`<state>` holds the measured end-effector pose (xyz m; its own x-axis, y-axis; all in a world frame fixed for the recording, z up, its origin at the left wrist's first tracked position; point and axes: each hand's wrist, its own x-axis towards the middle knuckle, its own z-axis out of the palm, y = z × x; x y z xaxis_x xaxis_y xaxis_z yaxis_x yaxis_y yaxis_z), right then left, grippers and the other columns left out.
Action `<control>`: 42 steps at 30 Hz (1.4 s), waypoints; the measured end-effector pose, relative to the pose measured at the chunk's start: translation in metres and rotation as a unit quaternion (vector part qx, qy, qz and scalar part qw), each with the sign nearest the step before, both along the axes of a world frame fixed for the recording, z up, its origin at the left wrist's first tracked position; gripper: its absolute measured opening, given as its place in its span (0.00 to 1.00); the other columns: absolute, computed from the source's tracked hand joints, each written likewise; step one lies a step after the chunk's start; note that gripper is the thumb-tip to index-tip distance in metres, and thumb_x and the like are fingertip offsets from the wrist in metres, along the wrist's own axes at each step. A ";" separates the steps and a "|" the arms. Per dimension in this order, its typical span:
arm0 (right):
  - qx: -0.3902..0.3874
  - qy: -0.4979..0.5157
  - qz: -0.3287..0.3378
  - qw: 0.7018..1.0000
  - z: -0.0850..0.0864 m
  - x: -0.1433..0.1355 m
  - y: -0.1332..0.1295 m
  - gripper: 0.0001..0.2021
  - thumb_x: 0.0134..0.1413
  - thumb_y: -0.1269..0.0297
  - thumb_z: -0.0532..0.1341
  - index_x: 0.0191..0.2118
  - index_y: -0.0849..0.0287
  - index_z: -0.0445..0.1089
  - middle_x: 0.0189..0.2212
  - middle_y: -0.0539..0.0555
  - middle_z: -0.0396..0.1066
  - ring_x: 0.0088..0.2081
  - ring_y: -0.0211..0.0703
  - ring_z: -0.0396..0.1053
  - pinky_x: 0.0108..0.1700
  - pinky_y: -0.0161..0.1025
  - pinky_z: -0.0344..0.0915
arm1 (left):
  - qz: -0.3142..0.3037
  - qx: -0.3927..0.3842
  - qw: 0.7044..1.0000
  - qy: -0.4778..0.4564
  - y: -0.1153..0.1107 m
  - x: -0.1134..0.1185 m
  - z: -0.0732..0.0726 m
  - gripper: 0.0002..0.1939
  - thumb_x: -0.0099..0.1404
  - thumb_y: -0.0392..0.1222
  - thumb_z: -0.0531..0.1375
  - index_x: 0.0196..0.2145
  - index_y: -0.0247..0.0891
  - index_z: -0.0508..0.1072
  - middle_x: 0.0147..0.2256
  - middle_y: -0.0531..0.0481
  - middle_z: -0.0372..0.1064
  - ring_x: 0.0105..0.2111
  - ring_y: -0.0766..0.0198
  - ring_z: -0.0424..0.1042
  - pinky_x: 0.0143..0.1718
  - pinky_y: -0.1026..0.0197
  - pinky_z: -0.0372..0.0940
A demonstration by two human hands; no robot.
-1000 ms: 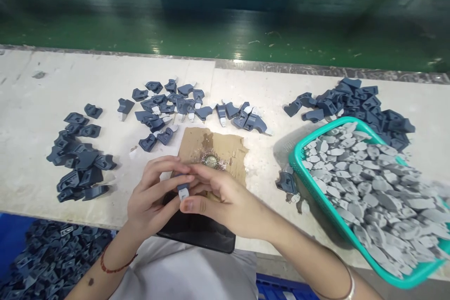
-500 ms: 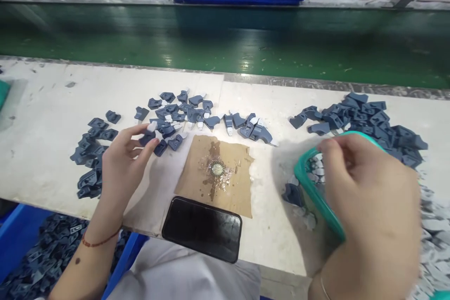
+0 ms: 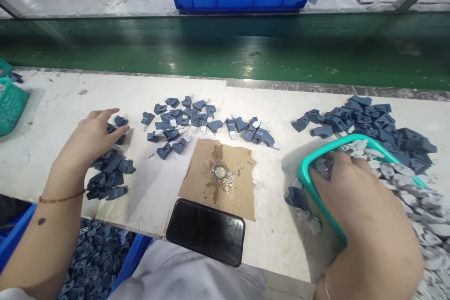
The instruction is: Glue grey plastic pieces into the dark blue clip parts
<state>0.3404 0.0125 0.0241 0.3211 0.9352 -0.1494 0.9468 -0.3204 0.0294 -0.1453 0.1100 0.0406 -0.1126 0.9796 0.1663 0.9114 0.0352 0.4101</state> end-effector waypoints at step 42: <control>-0.036 0.792 -0.050 0.608 0.009 -0.099 0.012 0.08 0.58 0.59 0.70 0.41 0.55 0.81 0.28 0.50 0.74 0.29 0.32 0.70 0.33 0.29 0.68 | -0.088 -0.228 0.715 -0.655 -0.106 0.140 -0.028 0.12 0.67 0.40 0.68 0.48 0.45 0.79 0.40 0.50 0.82 0.43 0.66 0.79 0.41 0.70 0.73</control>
<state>0.2412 0.0243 0.0329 -0.2237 0.8960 -0.3835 -0.2175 -0.4294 -0.8765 -0.0052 0.0039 0.0128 0.2537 0.9162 -0.3103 -0.2369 0.3698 0.8984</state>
